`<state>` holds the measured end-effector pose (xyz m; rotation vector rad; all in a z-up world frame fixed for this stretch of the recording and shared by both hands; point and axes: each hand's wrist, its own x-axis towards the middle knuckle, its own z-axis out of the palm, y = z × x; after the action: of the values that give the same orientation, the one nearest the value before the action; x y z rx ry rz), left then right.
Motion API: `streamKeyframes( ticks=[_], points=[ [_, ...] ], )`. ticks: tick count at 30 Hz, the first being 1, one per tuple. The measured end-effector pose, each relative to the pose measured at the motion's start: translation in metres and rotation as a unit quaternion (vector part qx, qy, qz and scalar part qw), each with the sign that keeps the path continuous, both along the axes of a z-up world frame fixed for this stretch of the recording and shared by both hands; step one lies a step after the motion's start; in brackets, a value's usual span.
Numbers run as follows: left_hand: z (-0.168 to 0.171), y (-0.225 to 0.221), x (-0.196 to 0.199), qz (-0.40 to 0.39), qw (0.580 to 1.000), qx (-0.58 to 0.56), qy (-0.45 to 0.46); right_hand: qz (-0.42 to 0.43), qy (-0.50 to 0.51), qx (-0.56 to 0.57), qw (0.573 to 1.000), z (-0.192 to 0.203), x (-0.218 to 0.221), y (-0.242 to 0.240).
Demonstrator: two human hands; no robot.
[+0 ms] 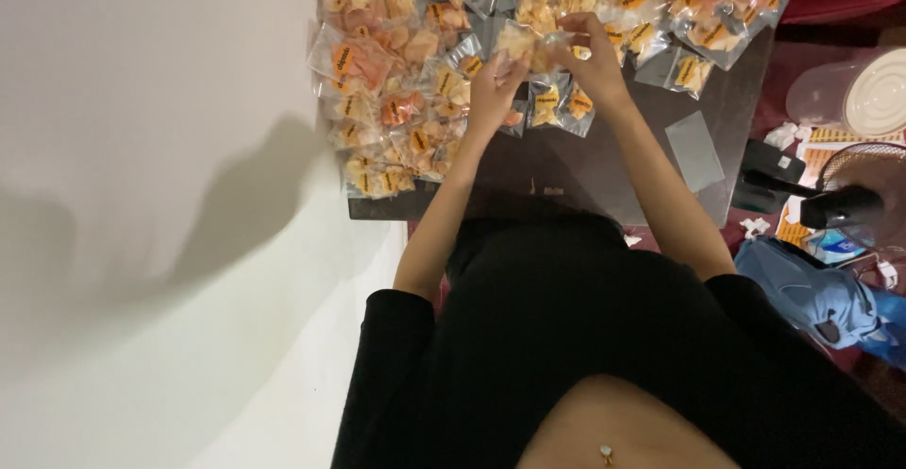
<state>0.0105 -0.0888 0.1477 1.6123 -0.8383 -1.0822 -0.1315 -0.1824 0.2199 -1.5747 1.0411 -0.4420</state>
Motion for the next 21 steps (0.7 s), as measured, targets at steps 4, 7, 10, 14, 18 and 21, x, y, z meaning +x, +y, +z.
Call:
streamKeyframes(
  ticks=[4,7,10,14,18,21],
  points=[
    [0.051,0.011,0.004,-0.037,0.985,0.057,0.156,0.049,-0.024,0.100,0.994,0.006,-0.011,0.003],
    [0.036,0.017,-0.002,0.016,0.963,0.076,0.258,0.059,0.002,0.096,0.994,0.011,-0.015,0.009],
    [0.029,0.022,-0.014,0.049,0.956,-0.019,0.289,0.084,-0.065,0.061,0.993,0.014,-0.014,0.017],
    [0.047,0.019,-0.022,0.014,0.989,-0.038,0.139,0.082,-0.061,0.051,0.993,0.007,-0.021,0.018],
    [-0.004,-0.005,-0.033,0.049,0.950,-0.015,0.309,0.019,-0.125,0.060,0.990,0.000,-0.035,0.001],
    [-0.052,-0.038,-0.045,0.067,0.913,-0.037,0.400,-0.049,-0.152,0.058,0.986,-0.038,-0.060,-0.021]
  ],
)
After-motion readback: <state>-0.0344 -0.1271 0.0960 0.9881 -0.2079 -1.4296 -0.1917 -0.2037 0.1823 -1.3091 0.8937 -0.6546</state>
